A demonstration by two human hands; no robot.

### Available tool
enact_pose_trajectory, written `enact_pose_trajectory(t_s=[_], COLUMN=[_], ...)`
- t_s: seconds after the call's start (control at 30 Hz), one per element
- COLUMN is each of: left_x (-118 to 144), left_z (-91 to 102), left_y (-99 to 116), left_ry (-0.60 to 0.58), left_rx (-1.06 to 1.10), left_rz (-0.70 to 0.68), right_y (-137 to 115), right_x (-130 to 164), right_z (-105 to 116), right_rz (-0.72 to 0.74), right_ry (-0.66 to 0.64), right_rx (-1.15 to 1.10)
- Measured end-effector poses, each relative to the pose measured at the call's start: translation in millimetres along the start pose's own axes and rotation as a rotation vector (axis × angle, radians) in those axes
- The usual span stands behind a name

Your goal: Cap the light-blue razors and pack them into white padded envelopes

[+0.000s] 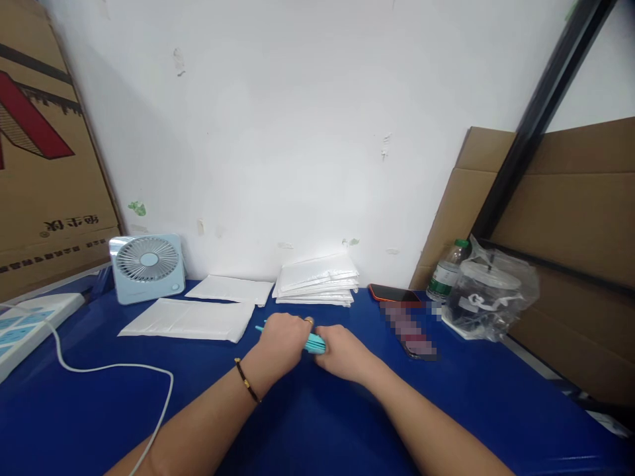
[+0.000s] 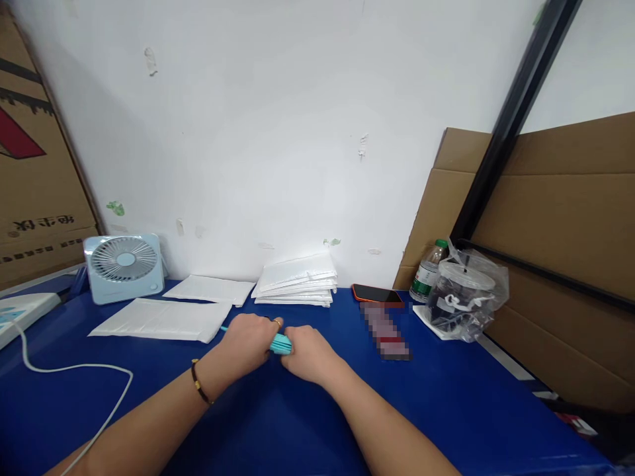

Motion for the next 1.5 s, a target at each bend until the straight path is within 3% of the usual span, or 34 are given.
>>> enact_pose_trajectory(t_s=[0.1, 0.17, 0.37, 0.43, 0.5, 0.57, 0.67, 0.73, 0.8, 0.83, 0.93, 1.07, 1.17, 1.27, 1.4, 1.5], left_x=[2, 0, 9, 15, 19, 15, 9, 14, 32, 42, 50, 41, 33, 25, 4, -4], left_z=[-0.2, 2.2, 18.4, 23.8, 26.8, 30.8, 31.8, 6.5, -37.5, -53.5, -69.1, -54.2, -16.1, 14.7, 13.2, 9.4], left_y=[-15, -13, 32, 42, 45, 34, -25, -79, -127, -147, -176, -171, -159, -132, -82, -52], left_ry=[0.006, 0.058, 0.293, 0.334, 0.315, 0.298, 0.296, 0.105, -0.244, -0.355, -0.357, -0.275, -0.096, 0.062, 0.049, 0.127], left_rx=[0.031, 0.046, 0.003, -0.006, 0.004, 0.023, 0.041, 0.024, 0.012, 0.003, -0.003, 0.072, 0.119, 0.253, 0.267, 0.213], left_rz=[0.040, -0.001, -0.370, -0.460, -0.516, -0.459, -0.081, 0.200, 0.401, 0.481, 0.547, 0.477, 0.401, 0.269, 0.128, 0.009], right_y=[0, 2, -20, -36, -48, -47, -29, -13, 0, 4, 10, 13, 19, 27, 40, 54], right_x=[0, 1, 26, 42, 49, 42, 24, 16, 10, 8, 6, 4, 2, 0, 2, 4], right_z=[8, 6, -45, -62, -71, -69, -55, -43, -34, -31, -27, -23, -11, 8, 39, 53], right_rz=[-0.014, -0.014, -0.079, -0.131, -0.170, -0.193, -0.238, -0.271, -0.291, -0.293, -0.289, -0.243, -0.174, -0.113, -0.078, -0.108], right_ry=[0.065, -0.014, -0.745, -0.998, -1.110, -0.996, -0.710, -0.554, -0.453, -0.423, -0.389, -0.343, -0.271, -0.189, -0.065, -0.019], right_rx=[0.118, -0.021, -1.031, -1.241, -1.365, -1.448, -1.494, -1.501, -1.514, -1.515, -1.480, -1.328, -1.094, -0.843, -0.614, -0.482])
Point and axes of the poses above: each hand's wrist, its own x-axis away from the middle knuckle, its own z-axis out of the back of the hand, y = z × x, the point moved 9 cm from there along -x, towards the middle knuckle, and after that the axes turned 3 degrees about y, right-handed, at the moved point
